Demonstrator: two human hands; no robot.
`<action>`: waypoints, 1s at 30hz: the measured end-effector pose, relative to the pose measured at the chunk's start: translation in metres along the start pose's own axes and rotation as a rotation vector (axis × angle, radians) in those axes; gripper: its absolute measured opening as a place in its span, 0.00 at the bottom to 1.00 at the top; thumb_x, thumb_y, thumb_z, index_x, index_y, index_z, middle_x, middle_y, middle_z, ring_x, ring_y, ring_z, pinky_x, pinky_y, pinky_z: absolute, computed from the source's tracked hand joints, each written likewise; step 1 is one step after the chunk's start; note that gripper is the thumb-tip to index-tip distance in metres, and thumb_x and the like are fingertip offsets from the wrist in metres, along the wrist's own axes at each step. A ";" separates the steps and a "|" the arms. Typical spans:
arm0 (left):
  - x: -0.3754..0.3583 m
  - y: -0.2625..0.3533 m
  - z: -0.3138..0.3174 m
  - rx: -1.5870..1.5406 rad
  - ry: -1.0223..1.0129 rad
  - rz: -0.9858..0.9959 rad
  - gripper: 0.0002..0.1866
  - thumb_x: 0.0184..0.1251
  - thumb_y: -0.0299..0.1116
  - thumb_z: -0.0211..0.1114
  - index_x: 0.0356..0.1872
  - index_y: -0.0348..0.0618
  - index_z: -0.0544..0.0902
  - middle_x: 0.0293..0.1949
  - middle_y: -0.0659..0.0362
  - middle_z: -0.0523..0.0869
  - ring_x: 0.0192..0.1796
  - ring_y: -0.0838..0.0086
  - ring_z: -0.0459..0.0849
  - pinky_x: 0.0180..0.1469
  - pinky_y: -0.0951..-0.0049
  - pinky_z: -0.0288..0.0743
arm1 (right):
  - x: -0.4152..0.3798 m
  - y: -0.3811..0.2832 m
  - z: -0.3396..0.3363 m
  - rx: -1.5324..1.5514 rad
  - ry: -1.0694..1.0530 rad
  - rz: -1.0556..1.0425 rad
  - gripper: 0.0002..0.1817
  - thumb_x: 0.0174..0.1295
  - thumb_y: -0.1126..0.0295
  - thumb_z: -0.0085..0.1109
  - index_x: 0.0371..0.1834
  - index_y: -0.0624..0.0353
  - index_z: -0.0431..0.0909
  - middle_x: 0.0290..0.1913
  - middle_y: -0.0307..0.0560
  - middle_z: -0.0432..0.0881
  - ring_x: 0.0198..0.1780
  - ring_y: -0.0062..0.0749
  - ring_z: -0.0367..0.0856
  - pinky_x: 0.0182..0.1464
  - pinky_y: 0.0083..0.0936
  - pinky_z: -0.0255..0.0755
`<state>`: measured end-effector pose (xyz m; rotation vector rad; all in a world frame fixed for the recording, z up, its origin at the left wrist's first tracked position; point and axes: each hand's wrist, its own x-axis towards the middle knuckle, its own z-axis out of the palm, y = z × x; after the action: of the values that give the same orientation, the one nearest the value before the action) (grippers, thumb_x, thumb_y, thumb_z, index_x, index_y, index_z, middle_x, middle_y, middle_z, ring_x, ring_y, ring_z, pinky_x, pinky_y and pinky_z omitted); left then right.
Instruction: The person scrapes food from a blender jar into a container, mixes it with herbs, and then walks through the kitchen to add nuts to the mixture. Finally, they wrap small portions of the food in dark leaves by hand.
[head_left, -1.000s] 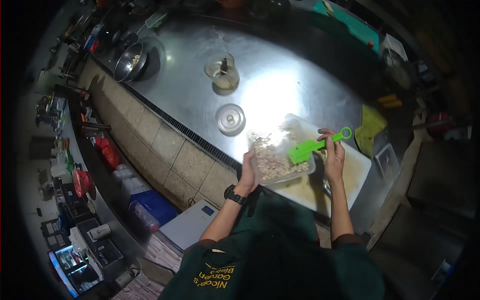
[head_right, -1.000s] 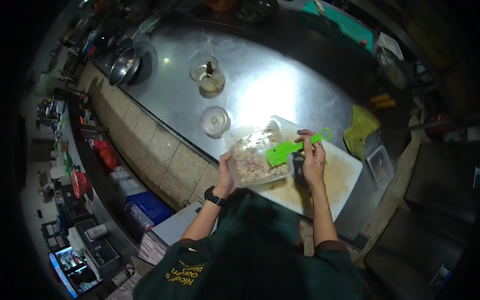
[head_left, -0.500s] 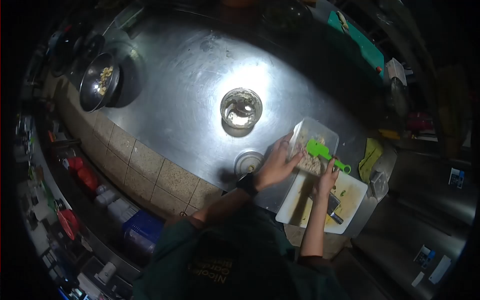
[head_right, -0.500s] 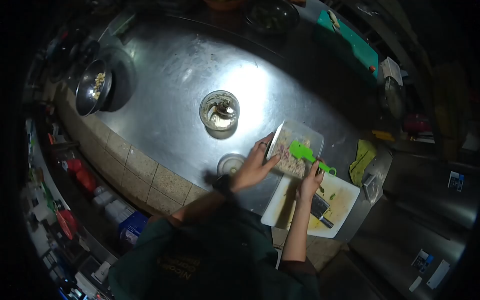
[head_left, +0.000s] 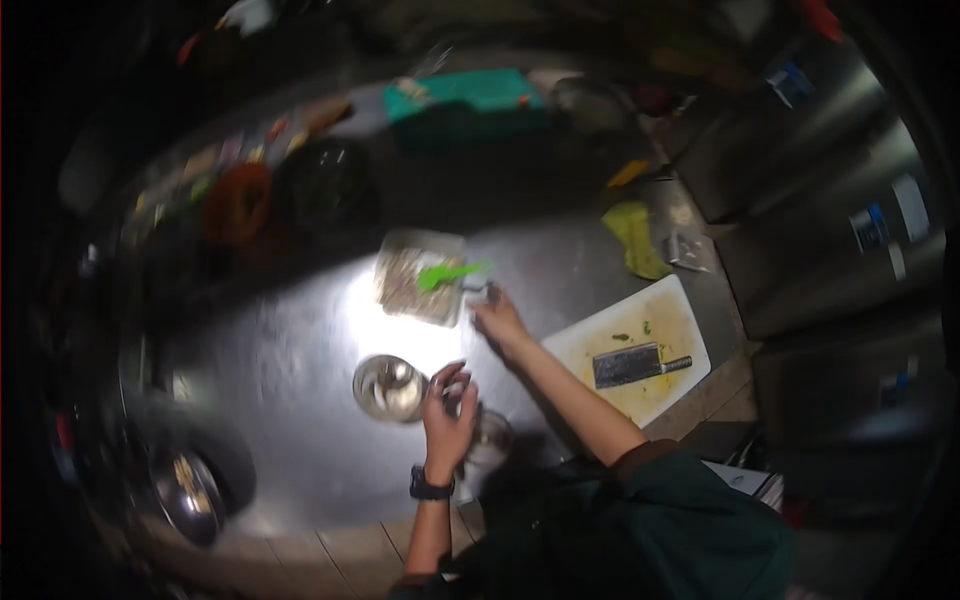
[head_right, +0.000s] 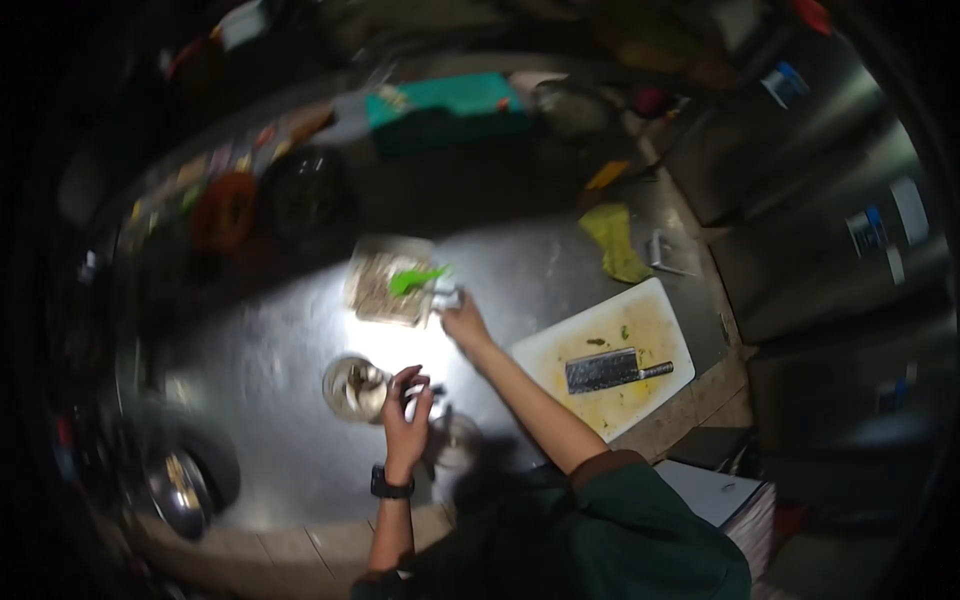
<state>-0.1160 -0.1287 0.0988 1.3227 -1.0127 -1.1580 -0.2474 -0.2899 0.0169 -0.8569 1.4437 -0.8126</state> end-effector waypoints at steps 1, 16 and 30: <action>0.005 0.001 -0.001 -0.035 -0.025 0.003 0.18 0.72 0.27 0.61 0.61 0.37 0.76 0.48 0.54 0.82 0.50 0.74 0.83 0.53 0.73 0.77 | -0.013 -0.007 -0.015 -0.001 -0.030 0.007 0.37 0.64 0.68 0.66 0.75 0.54 0.59 0.62 0.55 0.73 0.59 0.34 0.76 0.53 0.31 0.78; 0.046 0.054 0.111 0.158 -0.182 0.127 0.16 0.73 0.26 0.61 0.58 0.32 0.76 0.40 0.59 0.85 0.44 0.78 0.81 0.54 0.72 0.75 | -0.091 -0.219 -0.366 -0.487 0.238 -0.766 0.21 0.63 0.62 0.67 0.58 0.58 0.80 0.48 0.42 0.85 0.45 0.21 0.81 0.46 0.25 0.77; 0.037 0.047 0.227 0.456 -0.176 -0.133 0.23 0.69 0.25 0.66 0.64 0.37 0.74 0.46 0.58 0.84 0.50 0.74 0.83 0.55 0.70 0.78 | -0.075 0.037 -0.525 -1.051 -0.369 -0.491 0.25 0.41 0.64 0.79 0.46 0.53 0.83 0.44 0.43 0.81 0.51 0.41 0.80 0.55 0.36 0.73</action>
<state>-0.3315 -0.2082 0.1484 1.6866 -1.3928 -1.2013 -0.7716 -0.2089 0.0448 -2.0908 1.2907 -0.1397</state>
